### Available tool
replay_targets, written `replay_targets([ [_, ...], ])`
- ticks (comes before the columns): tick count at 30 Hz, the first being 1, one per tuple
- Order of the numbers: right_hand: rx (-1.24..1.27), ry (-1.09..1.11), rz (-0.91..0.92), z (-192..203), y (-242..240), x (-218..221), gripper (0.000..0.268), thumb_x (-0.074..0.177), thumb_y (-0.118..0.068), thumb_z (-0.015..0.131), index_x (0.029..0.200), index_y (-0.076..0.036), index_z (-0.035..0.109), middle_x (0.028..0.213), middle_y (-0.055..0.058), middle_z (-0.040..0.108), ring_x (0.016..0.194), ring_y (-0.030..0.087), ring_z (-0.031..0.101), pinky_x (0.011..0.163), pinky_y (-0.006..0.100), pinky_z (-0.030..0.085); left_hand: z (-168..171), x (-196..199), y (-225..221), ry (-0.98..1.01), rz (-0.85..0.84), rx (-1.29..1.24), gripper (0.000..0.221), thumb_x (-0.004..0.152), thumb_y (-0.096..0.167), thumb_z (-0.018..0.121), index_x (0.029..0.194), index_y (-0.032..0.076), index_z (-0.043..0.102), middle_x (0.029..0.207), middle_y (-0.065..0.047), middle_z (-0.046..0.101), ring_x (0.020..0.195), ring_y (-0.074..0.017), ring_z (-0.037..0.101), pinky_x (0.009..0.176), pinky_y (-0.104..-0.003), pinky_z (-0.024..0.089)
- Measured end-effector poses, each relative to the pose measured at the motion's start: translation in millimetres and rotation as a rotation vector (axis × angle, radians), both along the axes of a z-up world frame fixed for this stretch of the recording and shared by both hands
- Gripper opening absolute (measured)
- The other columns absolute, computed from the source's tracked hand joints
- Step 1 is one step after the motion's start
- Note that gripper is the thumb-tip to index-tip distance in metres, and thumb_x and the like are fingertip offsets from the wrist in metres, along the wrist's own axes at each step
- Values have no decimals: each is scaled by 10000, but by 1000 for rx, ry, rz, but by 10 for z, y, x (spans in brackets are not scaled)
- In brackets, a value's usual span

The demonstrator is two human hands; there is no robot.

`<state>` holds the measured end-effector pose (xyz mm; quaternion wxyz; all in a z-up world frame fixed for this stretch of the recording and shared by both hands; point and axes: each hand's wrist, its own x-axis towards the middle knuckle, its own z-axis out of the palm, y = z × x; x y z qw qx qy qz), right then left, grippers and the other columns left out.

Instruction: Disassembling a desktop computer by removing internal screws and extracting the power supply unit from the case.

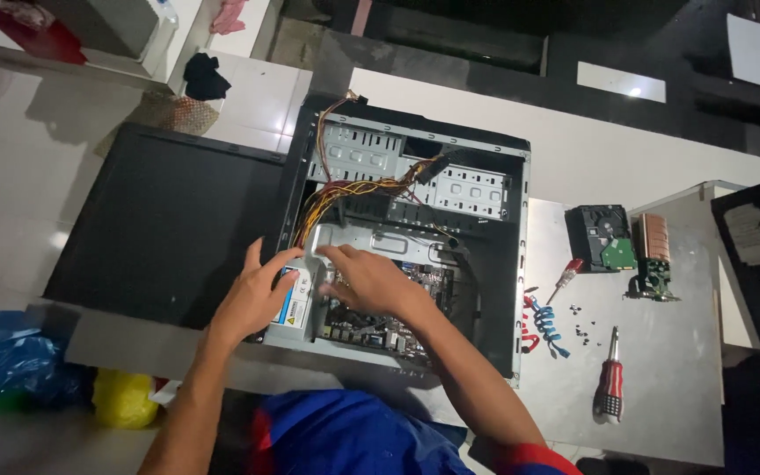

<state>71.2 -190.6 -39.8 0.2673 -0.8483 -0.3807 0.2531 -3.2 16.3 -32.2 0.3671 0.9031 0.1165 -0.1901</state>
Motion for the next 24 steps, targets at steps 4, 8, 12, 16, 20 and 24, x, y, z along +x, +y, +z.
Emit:
replay_targets([
  [4,18,-31,-12,208,-310,-406,558,1012,-417,560,1446,-72,495,1213,245,664,1077,405,693,907,539,580,-15,24,55,-15,-27,-31,429,1045,362,486,1459,308,581,1594,-355,253,1421,-578,362,1101,-631,423],
  [8,165,-158,-166,-101,-868,-955,505,972,-472,636,1272,-65,635,1178,168,716,1066,352,699,898,487,549,-96,55,109,22,-15,-75,424,1040,377,449,1436,292,572,1642,-307,167,1509,-503,231,1102,-631,395],
  [12,25,-452,-369,-642,-1408,-1391,516,825,-570,822,1125,-171,692,1083,28,749,921,235,703,842,408,507,-194,73,122,62,-10,-78,425,1028,390,428,1430,331,551,1694,-262,81,1598,-417,72,1082,-619,397],
  [16,23,-545,-419,-802,-1553,-1489,250,803,-360,839,977,-254,696,1014,-90,750,863,185,677,829,403,466,-181,70,101,67,-2,-57,420,1035,369,426,1435,319,544,1688,-259,105,1556,-442,176,1126,-594,379],
  [20,73,-475,-364,-785,-1560,-1461,151,876,-254,775,807,-188,659,741,-36,671,668,198,634,602,355,459,-115,81,73,73,-4,-42,424,1034,384,412,1429,327,552,1691,-263,104,1568,-418,171,1078,-592,410],
  [24,91,-467,-342,-748,-1570,-1395,175,910,-318,766,820,-199,675,750,-32,700,670,201,648,613,357,519,-185,80,100,41,-7,-46,433,1034,392,415,1439,326,552,1681,-291,107,1583,-427,114,1105,-584,383],
])
